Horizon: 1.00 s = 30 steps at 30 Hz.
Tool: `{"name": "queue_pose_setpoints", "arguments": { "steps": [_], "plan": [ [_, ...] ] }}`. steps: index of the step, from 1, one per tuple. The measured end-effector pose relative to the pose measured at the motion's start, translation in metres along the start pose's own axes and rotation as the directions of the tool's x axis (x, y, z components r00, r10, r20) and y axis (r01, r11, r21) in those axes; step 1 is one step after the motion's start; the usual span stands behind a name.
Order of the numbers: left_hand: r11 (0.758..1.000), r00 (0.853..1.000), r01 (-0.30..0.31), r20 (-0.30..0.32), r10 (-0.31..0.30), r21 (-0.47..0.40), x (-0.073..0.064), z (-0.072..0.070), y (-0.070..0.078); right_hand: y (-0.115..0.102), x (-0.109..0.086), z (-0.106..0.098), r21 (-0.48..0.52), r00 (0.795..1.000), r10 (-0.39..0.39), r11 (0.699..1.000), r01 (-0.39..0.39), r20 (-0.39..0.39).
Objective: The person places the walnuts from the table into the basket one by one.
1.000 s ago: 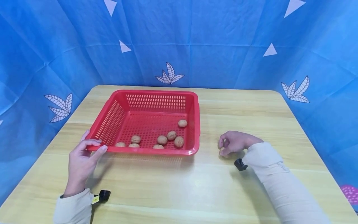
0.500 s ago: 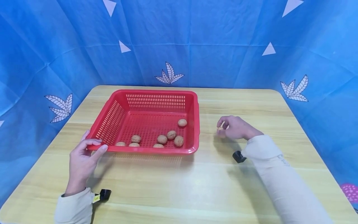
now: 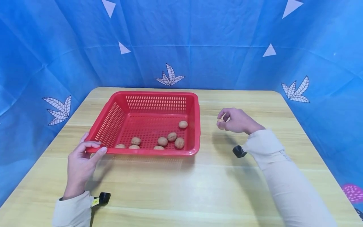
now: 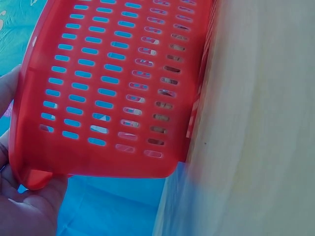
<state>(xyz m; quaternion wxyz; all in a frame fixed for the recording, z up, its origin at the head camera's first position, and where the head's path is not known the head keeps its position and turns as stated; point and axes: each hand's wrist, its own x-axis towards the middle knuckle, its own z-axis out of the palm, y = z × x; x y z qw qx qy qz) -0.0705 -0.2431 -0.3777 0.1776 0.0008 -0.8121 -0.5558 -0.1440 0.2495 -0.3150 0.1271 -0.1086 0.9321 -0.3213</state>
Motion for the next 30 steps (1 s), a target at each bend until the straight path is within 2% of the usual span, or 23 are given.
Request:
{"name": "queue_pose_setpoints", "arguments": {
  "steps": [6, 12, 19, 25, 30],
  "plan": [
    [1.0, 1.0, 0.015, 0.003, -0.015, 0.018, -0.002, -0.001, -0.001, -0.012, 0.004, -0.006, -0.001, 1.0, 0.01, 1.0, -0.01, -0.028],
    [1.0, 1.0, -0.016, 0.003, 0.016, -0.005, 0.0, -0.001, -0.002, -0.028, 0.01, -0.012, -0.011, 0.998, -0.019, 1.0, 0.019, -0.052],
    [0.999, 1.0, -0.022, 0.013, 0.022, -0.024, 0.002, 0.001, -0.001, -0.046, 0.018, -0.013, -0.017, 0.997, -0.04, 0.999, 0.039, -0.069],
    [1.0, 1.0, -0.02, 0.019, 0.021, -0.012, 0.003, 0.001, -0.001, -0.064, 0.031, -0.004, 0.023, 0.997, -0.04, 0.999, 0.041, -0.072],
    [1.0, 1.0, 0.002, 0.006, -0.003, 0.022, 0.001, -0.002, -0.001, -0.079, 0.045, 0.015, 0.03, 0.991, -0.098, 0.994, 0.101, -0.093]
  ]
}}
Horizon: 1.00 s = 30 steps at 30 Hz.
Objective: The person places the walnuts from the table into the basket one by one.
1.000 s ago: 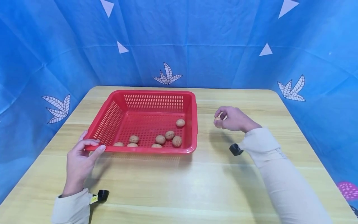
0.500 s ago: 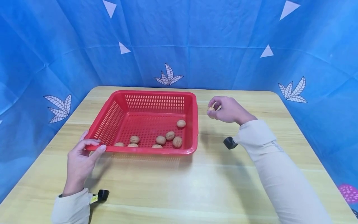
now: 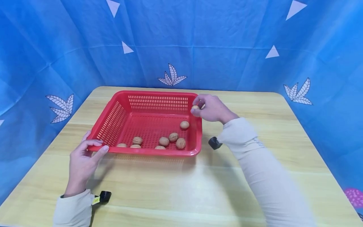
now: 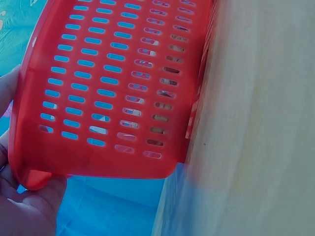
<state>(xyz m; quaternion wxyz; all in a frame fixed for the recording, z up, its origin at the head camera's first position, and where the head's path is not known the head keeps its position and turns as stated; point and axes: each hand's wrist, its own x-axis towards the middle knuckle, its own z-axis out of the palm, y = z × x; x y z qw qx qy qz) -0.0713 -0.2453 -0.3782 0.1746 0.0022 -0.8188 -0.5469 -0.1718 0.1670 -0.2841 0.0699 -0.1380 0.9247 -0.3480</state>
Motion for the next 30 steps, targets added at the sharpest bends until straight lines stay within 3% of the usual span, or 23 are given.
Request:
{"name": "queue_pose_setpoints", "arguments": {
  "steps": [4, 8, 19, 24, 27, 30],
  "plan": [
    [1.0, 1.0, 0.015, 0.001, -0.015, 0.001, -0.001, -0.002, 0.001, -0.008, 0.007, 0.017, -0.027, 0.999, -0.038, 0.999, 0.037, -0.007],
    [1.0, 1.0, 0.012, 0.001, -0.012, -0.011, 0.0, -0.004, 0.001, -0.015, 0.012, 0.026, -0.03, 1.0, -0.021, 0.999, 0.021, -0.012],
    [1.0, 0.999, 0.02, 0.034, -0.019, -0.023, 0.005, -0.001, 0.003, -0.023, 0.014, 0.034, -0.058, 0.999, 0.006, 0.998, -0.008, -0.031],
    [0.999, 0.998, 0.02, 0.061, -0.022, 0.03, 0.007, -0.003, 0.007, -0.021, 0.008, 0.032, -0.06, 0.999, 0.024, 0.998, -0.026, -0.035],
    [0.992, 0.997, -0.037, 0.065, 0.03, 0.122, 0.007, -0.005, 0.012, -0.015, 0.0, 0.026, -0.041, 0.998, 0.012, 0.999, -0.015, -0.068],
    [0.962, 0.988, -0.151, 0.058, 0.141, 0.226, 0.007, -0.008, 0.019, -0.005, -0.011, 0.019, -0.054, 0.989, -0.009, 0.999, 0.001, -0.15]
  ]
}}
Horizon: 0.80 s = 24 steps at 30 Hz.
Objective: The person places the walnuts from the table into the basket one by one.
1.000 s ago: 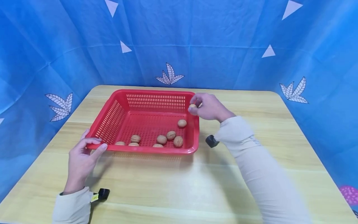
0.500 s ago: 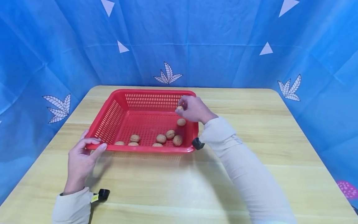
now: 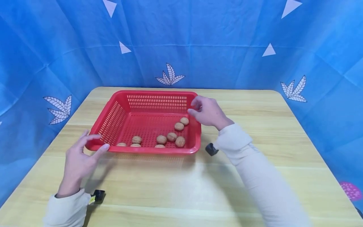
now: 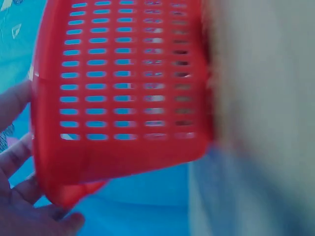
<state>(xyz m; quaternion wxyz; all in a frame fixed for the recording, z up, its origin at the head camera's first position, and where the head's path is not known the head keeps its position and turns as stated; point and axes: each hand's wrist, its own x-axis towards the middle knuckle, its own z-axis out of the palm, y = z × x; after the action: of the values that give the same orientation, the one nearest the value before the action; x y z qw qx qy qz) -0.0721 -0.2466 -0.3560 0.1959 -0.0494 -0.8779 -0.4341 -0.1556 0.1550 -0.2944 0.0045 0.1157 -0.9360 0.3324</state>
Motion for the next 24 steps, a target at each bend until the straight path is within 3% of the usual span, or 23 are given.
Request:
{"name": "queue_pose_setpoints", "arguments": {
  "steps": [3, 5, 7, 9, 11, 12, 14, 19, 21, 24],
  "plan": [
    [0.983, 0.99, -0.138, -0.021, 0.142, 0.121, 0.007, -0.004, 0.007, 0.016, -0.015, -0.007, -0.052, 0.99, -0.031, 0.998, 0.024, -0.137],
    [0.953, 0.968, -0.24, -0.033, 0.25, 0.183, 0.015, -0.005, 0.012, 0.028, -0.027, -0.012, -0.132, 0.967, -0.062, 0.991, 0.03, -0.247],
    [0.913, 0.936, -0.326, -0.049, 0.347, 0.244, 0.024, -0.003, 0.015, 0.041, -0.039, -0.014, -0.216, 0.931, -0.098, 0.976, 0.021, -0.352],
    [0.882, 0.91, -0.375, -0.066, 0.409, 0.285, 0.032, 0.0, 0.019, 0.052, -0.051, -0.015, -0.29, 0.888, -0.13, 0.957, -0.004, -0.441],
    [0.863, 0.897, -0.393, -0.073, 0.435, 0.319, 0.038, 0.002, 0.023, 0.062, -0.062, -0.015, -0.343, 0.849, -0.156, 0.939, -0.031, -0.505],
    [0.863, 0.902, -0.384, -0.067, 0.427, 0.33, 0.04, 0.003, 0.025, 0.067, -0.068, -0.015, -0.354, 0.839, -0.158, 0.934, -0.044, -0.52],
    [0.867, 0.919, -0.357, -0.037, 0.393, 0.347, 0.043, 0.004, 0.029, 0.074, -0.079, -0.014, -0.362, 0.838, -0.141, 0.93, -0.071, -0.527],
    [0.872, 0.969, -0.248, 0.099, 0.228, 0.421, 0.044, 0.004, 0.034, 0.09, -0.102, -0.014, -0.386, 0.886, -0.05, 0.91, -0.149, -0.461],
    [0.86, 0.977, -0.207, 0.149, 0.154, 0.467, 0.044, 0.003, 0.035, 0.094, -0.108, -0.014, -0.392, 0.904, -0.005, 0.902, -0.181, -0.428],
    [0.835, 0.976, -0.176, 0.2, 0.081, 0.521, 0.044, 0.002, 0.034, 0.1, -0.114, -0.014, -0.384, 0.92, 0.071, 0.894, -0.23, -0.385]
  ]
}}
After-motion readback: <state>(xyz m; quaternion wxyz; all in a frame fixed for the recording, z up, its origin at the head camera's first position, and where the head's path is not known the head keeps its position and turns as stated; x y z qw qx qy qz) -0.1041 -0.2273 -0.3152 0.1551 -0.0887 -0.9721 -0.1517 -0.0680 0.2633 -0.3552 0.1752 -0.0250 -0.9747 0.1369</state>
